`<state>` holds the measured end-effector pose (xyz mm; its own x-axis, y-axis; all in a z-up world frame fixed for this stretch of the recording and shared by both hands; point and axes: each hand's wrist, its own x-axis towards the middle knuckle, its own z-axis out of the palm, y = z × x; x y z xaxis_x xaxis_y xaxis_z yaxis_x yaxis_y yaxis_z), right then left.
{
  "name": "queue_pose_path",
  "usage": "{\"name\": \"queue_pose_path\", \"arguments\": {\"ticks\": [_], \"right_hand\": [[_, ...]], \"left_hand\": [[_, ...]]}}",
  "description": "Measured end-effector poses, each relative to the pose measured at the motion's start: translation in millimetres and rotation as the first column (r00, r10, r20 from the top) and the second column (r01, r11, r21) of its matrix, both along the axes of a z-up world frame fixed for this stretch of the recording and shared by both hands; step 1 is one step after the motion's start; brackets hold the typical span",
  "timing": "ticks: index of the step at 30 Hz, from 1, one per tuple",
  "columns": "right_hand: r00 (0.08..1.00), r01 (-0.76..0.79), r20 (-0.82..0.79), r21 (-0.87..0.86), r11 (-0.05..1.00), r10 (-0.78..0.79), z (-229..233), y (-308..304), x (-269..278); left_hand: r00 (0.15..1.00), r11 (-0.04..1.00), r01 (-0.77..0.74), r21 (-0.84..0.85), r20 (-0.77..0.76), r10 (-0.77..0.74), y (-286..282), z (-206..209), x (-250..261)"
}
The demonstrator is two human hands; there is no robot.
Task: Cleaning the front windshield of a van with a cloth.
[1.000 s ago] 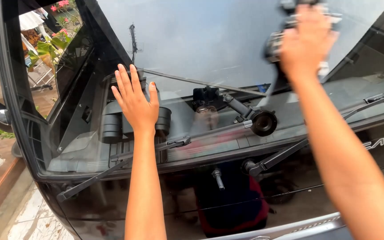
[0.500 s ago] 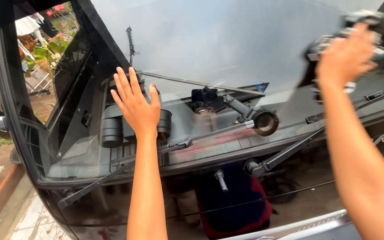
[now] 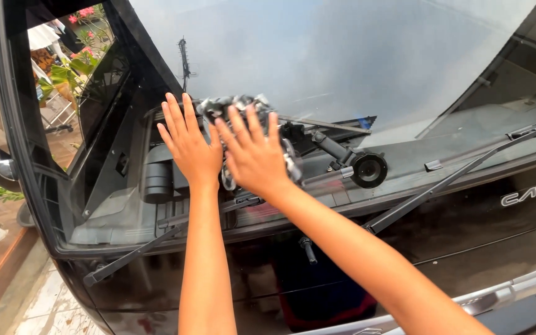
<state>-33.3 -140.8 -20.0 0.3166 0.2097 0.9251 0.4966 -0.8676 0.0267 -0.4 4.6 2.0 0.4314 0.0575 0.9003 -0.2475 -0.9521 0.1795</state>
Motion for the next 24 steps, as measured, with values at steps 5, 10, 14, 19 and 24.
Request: {"name": "queue_pose_path", "arguments": {"ticks": [5,10,14,19,24], "right_hand": [[0.999,-0.050,0.003,-0.086,0.995,0.050,11,-17,2],[1.000,-0.022,0.005,-0.052,0.998,0.022,39,-91,41],[0.979,0.206,-0.025,0.118,0.971,-0.204,51,-195,77],[0.918,0.395,-0.100,0.326,0.859,-0.384,28,-348,86],[0.712,0.635,-0.067,0.485,0.601,-0.699,-64,-507,98]], "left_hand": [[1.000,1.000,0.008,-0.005,0.001,-0.008,0,0,-1],[1.000,1.000,0.015,-0.015,0.008,-0.015,-1,-1,0],[1.000,1.000,0.016,-0.021,-0.003,-0.017,-1,0,-1],[1.000,1.000,0.013,-0.018,0.002,-0.013,-3,1,-3],[1.000,1.000,-0.002,-0.018,0.015,0.002,-4,2,-3]]}}
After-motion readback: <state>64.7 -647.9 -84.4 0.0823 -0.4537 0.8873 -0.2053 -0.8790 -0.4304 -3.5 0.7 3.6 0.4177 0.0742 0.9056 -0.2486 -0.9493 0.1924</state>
